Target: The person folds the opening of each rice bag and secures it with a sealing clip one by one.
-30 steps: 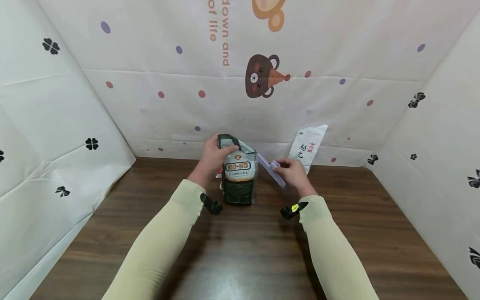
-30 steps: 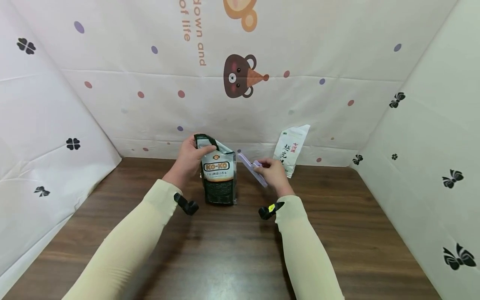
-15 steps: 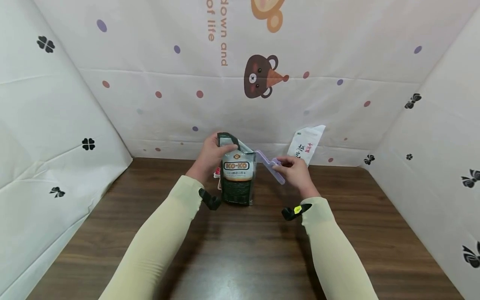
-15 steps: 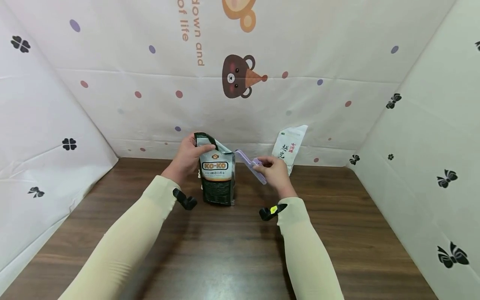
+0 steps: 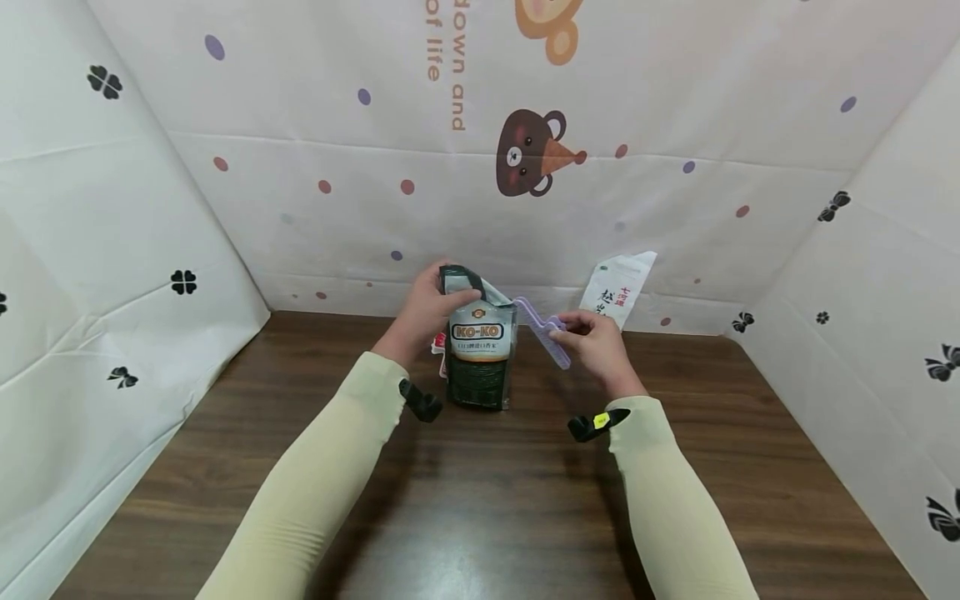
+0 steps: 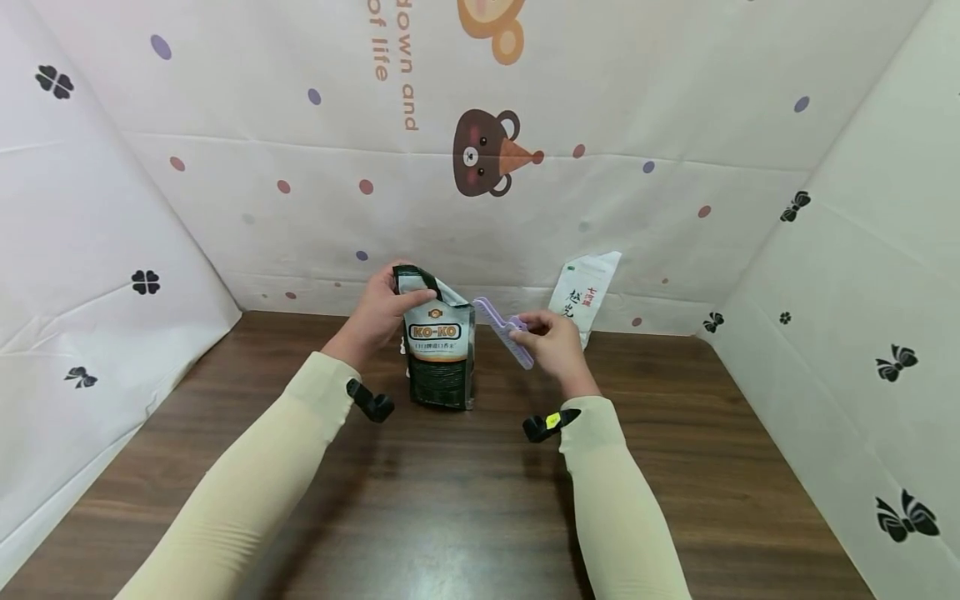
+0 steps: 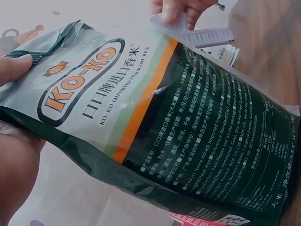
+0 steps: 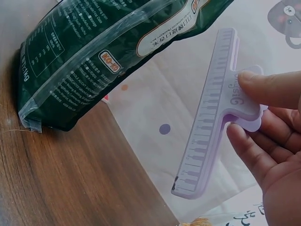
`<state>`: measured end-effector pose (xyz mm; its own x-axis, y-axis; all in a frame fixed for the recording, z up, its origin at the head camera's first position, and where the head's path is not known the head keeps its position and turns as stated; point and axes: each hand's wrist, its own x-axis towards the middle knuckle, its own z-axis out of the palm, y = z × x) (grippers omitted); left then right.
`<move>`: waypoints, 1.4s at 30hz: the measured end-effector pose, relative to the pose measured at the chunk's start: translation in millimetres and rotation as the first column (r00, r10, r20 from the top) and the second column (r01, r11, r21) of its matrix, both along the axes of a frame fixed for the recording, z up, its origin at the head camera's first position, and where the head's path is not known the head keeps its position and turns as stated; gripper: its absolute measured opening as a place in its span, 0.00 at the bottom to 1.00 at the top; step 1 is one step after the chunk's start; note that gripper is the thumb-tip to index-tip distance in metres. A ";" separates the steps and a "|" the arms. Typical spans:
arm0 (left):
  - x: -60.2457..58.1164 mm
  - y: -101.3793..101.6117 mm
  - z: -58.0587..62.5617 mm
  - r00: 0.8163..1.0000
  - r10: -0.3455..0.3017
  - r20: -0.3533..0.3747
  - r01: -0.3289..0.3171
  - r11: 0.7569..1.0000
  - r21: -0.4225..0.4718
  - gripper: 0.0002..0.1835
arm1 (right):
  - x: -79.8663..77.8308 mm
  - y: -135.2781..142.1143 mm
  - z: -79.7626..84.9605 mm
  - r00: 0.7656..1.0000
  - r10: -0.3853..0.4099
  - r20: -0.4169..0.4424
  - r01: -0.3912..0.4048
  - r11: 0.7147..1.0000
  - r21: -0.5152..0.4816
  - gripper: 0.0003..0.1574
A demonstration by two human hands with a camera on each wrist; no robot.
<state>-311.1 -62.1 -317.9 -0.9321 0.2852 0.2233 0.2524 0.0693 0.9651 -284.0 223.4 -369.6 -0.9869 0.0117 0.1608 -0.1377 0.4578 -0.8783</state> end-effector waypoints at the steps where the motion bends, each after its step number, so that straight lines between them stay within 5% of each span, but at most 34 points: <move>1: 0.0 0.0 0.1 1.000 0.001 0.002 -0.001 1.000 -0.003 0.13 | 0.4 0.2 0.6 1.000 0.003 0.005 -0.003 1.000 -0.005 0.23; 20: 1.0 0.5 1.3 1.000 0.026 0.007 -0.026 0.999 -0.023 0.14 | 6.0 3.7 10.0 0.999 0.020 -0.032 -0.021 0.999 -0.048 0.23; 32: 2.4 -0.3 1.0 0.999 0.025 0.021 -0.024 0.999 -0.023 0.15 | 9.1 5.0 15.5 0.988 0.083 -0.132 -0.088 0.996 -0.034 0.19; 42: 3.3 -0.8 1.3 1.000 0.020 0.023 -0.020 1.000 -0.014 0.15 | 11.7 1.7 22.2 0.982 0.130 -0.136 -0.130 0.991 0.004 0.17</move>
